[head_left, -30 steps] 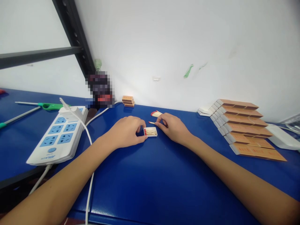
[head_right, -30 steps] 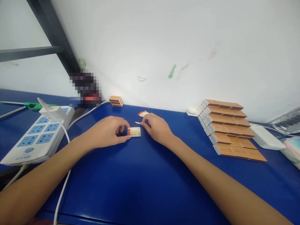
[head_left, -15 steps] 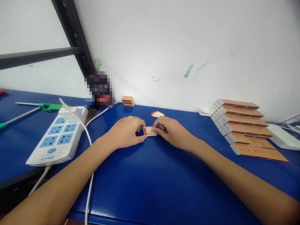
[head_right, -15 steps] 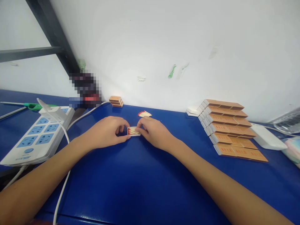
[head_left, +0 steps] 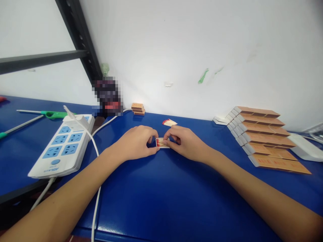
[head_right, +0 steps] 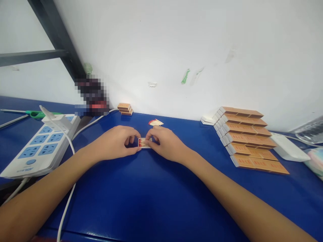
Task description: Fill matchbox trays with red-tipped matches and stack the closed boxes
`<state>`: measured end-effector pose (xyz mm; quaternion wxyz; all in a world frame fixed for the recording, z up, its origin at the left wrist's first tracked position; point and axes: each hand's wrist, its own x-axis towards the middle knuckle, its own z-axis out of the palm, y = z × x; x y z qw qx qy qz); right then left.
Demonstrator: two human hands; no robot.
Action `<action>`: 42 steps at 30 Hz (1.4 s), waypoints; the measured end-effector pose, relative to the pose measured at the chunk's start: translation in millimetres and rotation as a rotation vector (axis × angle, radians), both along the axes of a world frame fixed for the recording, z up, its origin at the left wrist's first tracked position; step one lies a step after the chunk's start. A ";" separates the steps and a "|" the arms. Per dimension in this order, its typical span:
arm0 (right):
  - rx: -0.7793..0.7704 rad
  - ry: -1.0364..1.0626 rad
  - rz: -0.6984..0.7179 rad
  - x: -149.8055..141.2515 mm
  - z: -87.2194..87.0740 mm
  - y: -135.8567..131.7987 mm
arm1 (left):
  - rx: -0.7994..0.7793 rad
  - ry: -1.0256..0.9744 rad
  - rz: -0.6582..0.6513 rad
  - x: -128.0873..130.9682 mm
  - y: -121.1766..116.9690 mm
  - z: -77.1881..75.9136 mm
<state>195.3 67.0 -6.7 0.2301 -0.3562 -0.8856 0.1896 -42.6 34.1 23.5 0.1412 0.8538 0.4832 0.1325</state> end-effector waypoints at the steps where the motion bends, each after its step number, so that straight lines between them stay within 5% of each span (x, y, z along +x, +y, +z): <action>1: 0.002 -0.004 -0.001 0.4 0.3 0.3 | -0.002 -0.003 -0.003 0.1 -0.2 0.0; 31: 0.036 -0.088 -0.049 1.9 1.8 -5.3 | -0.011 -0.014 -0.025 1.0 -1.6 -0.2; 42: -0.018 -0.012 0.059 2.4 5.0 -6.8 | -0.013 -0.005 -0.029 1.3 -1.8 0.0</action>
